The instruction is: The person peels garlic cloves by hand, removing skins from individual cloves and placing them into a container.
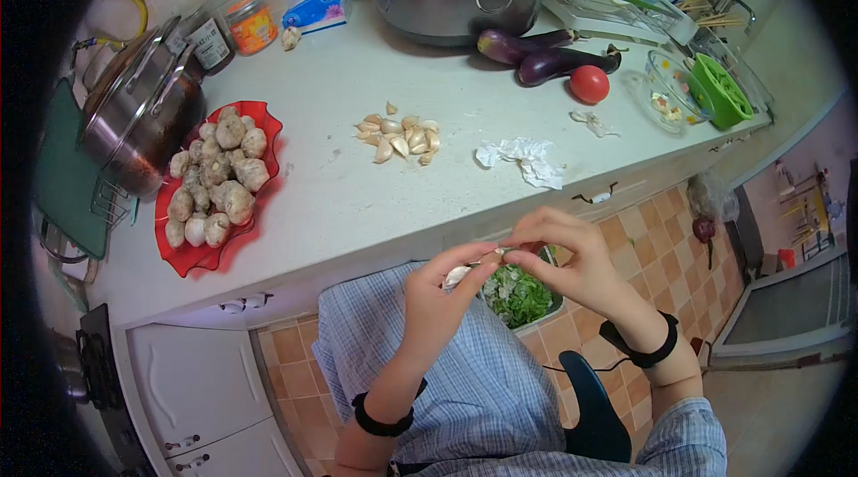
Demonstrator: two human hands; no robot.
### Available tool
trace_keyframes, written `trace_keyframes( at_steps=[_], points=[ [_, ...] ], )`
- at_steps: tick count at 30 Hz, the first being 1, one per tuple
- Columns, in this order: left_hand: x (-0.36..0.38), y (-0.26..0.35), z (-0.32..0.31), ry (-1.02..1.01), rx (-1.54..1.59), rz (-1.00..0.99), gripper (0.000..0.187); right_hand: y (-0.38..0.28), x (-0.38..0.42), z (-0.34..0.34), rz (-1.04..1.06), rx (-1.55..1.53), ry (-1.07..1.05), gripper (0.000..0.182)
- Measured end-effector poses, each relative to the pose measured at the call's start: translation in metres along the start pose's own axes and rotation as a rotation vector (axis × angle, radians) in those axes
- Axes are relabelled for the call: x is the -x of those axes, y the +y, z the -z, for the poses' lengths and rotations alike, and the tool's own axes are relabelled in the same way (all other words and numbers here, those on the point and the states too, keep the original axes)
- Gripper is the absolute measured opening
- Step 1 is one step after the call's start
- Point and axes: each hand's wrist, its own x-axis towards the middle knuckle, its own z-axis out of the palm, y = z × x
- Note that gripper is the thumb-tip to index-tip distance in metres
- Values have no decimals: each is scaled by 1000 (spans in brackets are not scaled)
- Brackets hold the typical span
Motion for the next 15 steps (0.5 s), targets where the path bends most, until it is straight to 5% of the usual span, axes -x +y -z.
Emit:
trace_keyframes(
  at_steps=[7,15],
  points=[
    [0,-8,-16,23,-158,-35,16,16,18,-2,-240,-324,28,10],
    [1,-6,-34,78,-413,-48,15,24,32,-2,-306,-211,70,8]
  ],
)
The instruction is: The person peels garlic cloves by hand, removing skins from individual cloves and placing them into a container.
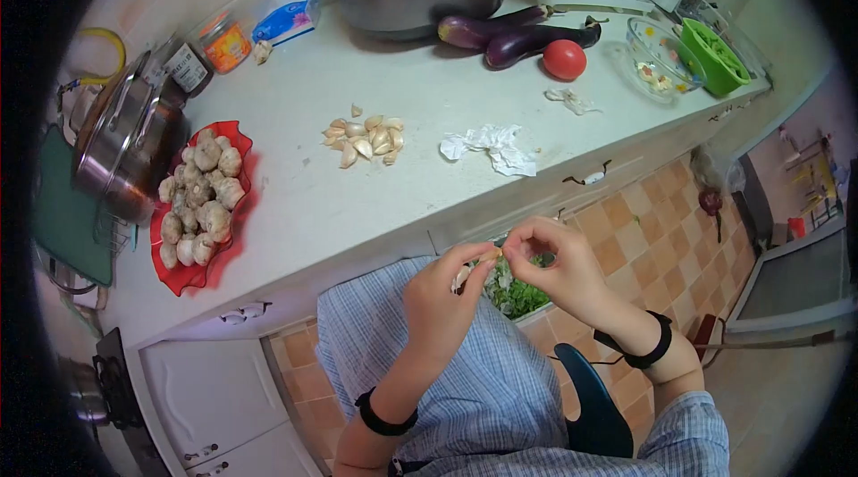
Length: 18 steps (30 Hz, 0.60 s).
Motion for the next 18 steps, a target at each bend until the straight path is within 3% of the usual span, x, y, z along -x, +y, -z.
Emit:
trace_keyframes(
  at_steps=[5,8,11,14,16,18],
  points=[
    [0,-2,-8,21,3,-85,16,20,1,6,7,-55,120,9],
    [0,-2,-12,-3,179,38,14,22,4,13,-50,-207,56,11],
    [0,2,-16,7,103,27,13,15,9,16,108,-148,37,13],
    [1,5,-17,26,-78,-79,13,20,10,19,156,-57,19,14],
    [1,7,-15,30,-333,-273,10,22,10,20,-18,-295,-21,12],
    [2,5,-16,36,-418,-335,10,24,10,22,-53,-315,-35,13]
  ],
)
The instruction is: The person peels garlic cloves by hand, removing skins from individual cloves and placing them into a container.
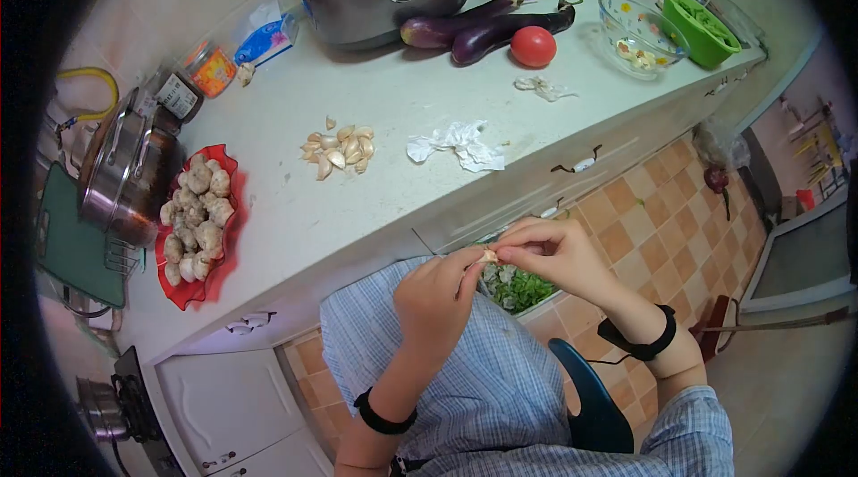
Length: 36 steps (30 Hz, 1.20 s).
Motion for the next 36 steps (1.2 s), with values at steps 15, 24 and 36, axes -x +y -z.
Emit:
trace_keyframes(
  at_steps=[15,24,36],
  points=[
    [3,-2,-5,-29,157,32,10,-2,3,-1,136,105,-17,16],
    [-1,-10,0,-302,767,481,14,5,-1,5,106,53,-60,17],
    [0,-2,3,-352,592,319,15,24,-3,3,56,-75,-102,13]
  ],
)
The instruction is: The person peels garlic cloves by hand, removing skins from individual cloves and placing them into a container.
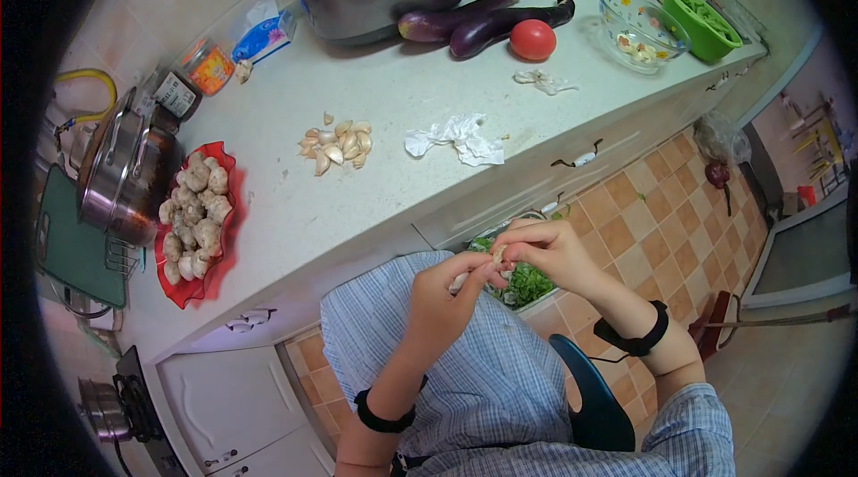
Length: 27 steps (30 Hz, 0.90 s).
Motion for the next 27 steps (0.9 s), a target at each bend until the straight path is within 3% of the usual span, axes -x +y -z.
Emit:
trace_keyframes(
  at_steps=[5,7,8,10,14,16,20,25,27],
  points=[
    [1,-6,1,10,22,-68,13,-3,1,-3,-116,-131,-35,14],
    [1,-9,4,17,101,57,13,-9,1,-4,47,241,44,15],
    [0,-10,5,16,102,56,13,-9,1,-4,47,242,44,15],
    [-1,-11,6,12,65,29,12,-10,1,-5,316,344,54,17],
    [2,-9,1,35,-37,-41,12,-10,3,-2,343,369,8,15],
    [3,-8,0,37,-36,-13,12,-14,4,-3,64,188,17,9],
    [3,-8,-1,43,-21,-1,13,-3,3,-3,-31,11,22,8],
    [3,-11,-3,34,2,-7,13,9,3,-1,-256,-449,41,14],
    [3,-11,-2,33,34,43,13,7,4,0,-300,-392,74,15]
  ],
)
